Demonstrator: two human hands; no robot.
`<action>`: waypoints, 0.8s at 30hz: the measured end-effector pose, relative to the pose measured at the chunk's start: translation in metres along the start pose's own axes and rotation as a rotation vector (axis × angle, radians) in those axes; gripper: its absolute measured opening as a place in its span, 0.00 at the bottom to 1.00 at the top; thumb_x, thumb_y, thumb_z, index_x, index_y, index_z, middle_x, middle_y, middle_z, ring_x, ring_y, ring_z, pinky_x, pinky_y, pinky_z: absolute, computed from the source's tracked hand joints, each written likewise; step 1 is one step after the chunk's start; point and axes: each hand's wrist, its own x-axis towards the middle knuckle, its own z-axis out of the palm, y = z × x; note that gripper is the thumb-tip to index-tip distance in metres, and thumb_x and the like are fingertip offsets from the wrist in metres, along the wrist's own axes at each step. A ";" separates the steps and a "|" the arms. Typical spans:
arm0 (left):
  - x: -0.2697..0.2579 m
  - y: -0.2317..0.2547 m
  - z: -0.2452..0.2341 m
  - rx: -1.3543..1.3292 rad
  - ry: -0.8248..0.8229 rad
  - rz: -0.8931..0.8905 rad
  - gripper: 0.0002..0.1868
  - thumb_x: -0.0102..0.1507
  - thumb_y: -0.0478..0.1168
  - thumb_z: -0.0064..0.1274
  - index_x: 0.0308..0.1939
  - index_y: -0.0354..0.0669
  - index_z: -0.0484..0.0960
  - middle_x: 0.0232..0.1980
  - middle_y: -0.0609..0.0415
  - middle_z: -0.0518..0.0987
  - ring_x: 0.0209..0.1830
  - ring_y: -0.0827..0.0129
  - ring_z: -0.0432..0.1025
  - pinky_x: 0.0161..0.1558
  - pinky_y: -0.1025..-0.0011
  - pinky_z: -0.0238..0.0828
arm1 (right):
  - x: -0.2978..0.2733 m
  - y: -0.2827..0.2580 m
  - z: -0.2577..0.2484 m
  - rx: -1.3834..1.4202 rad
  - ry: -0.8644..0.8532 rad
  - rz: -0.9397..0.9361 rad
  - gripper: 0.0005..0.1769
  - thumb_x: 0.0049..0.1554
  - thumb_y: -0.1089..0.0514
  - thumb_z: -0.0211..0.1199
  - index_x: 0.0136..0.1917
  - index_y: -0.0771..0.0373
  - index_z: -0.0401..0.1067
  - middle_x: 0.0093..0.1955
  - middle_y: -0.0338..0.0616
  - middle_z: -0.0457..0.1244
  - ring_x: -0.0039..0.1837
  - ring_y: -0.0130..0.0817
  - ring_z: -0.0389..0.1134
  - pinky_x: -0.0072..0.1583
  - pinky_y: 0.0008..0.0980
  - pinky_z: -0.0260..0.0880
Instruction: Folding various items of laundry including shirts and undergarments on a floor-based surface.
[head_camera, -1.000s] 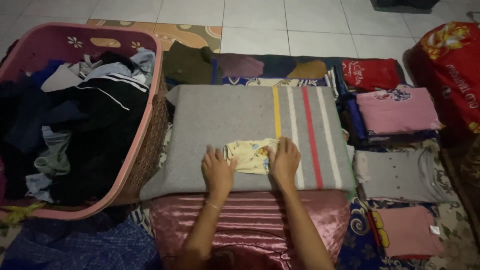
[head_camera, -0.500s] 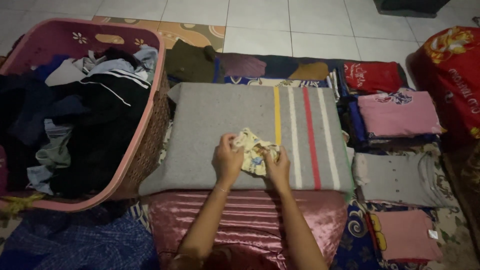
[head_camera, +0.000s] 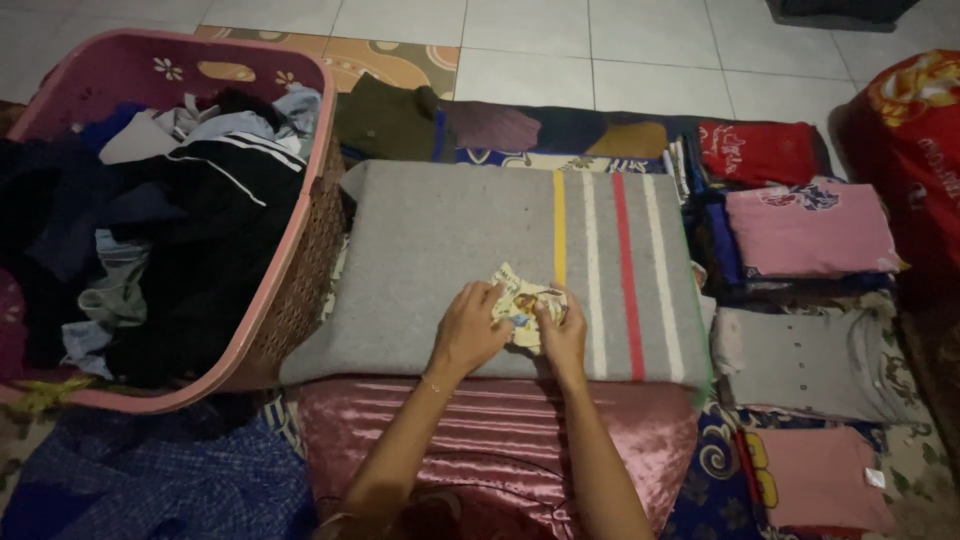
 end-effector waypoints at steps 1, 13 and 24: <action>-0.002 -0.003 0.003 0.004 0.002 -0.004 0.26 0.54 0.34 0.58 0.58 0.33 0.77 0.50 0.43 0.75 0.52 0.49 0.71 0.53 0.57 0.71 | -0.002 0.001 0.001 0.002 -0.005 0.000 0.25 0.58 0.60 0.66 0.68 0.66 0.69 0.53 0.47 0.70 0.52 0.30 0.71 0.52 0.30 0.74; 0.003 0.000 0.023 -0.145 -0.132 -0.260 0.11 0.68 0.40 0.51 0.51 0.43 0.83 0.47 0.43 0.80 0.50 0.47 0.75 0.51 0.54 0.72 | -0.002 0.011 0.000 0.097 -0.034 0.003 0.19 0.60 0.60 0.65 0.63 0.67 0.72 0.51 0.42 0.70 0.50 0.26 0.70 0.51 0.27 0.73; -0.001 -0.001 0.027 -0.116 -0.080 -0.184 0.15 0.64 0.33 0.49 0.55 0.42 0.81 0.50 0.43 0.77 0.52 0.50 0.73 0.54 0.57 0.72 | -0.008 -0.016 -0.005 0.250 -0.030 0.156 0.19 0.58 0.63 0.66 0.62 0.69 0.69 0.49 0.48 0.70 0.47 0.31 0.71 0.46 0.30 0.72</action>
